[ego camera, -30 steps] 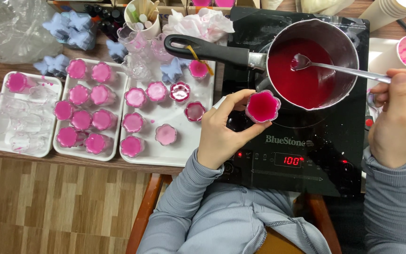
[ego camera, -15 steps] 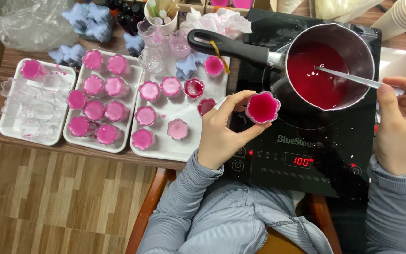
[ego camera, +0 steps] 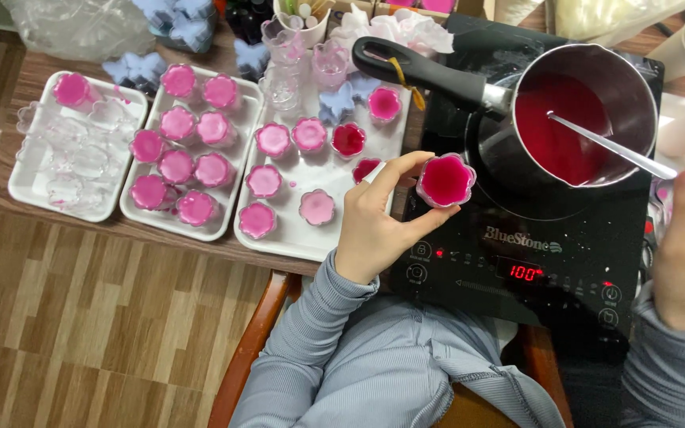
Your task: Pouring melted red wax into flower-shaped molds using a spoon and then pouring into a cup.
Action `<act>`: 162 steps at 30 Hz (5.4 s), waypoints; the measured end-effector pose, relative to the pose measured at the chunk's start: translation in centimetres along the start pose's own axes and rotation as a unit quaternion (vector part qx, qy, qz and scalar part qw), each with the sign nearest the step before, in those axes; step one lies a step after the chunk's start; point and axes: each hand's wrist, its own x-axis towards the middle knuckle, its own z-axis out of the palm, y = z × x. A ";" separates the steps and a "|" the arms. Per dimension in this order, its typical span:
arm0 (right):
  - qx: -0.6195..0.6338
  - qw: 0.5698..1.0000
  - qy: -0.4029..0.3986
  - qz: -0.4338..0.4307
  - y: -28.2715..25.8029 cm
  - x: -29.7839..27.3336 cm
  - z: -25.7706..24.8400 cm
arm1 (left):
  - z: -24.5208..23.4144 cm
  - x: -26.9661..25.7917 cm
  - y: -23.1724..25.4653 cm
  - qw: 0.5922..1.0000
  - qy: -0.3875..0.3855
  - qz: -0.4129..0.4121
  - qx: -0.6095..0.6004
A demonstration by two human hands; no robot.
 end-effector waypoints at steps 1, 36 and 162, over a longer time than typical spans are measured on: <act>0.001 1.000 -0.001 -0.001 -1.7 0.4 0.2 | -0.2 -0.1 0.0 1.000 0.002 0.000 0.001; 0.108 0.913 -0.280 -0.278 -25.4 5.4 10.9 | -4.7 -2.4 -2.3 0.995 0.075 -0.016 0.057; 0.047 0.868 -0.335 -0.364 -25.1 3.9 15.8 | -10.4 -4.5 -1.6 0.950 -0.006 -0.101 0.296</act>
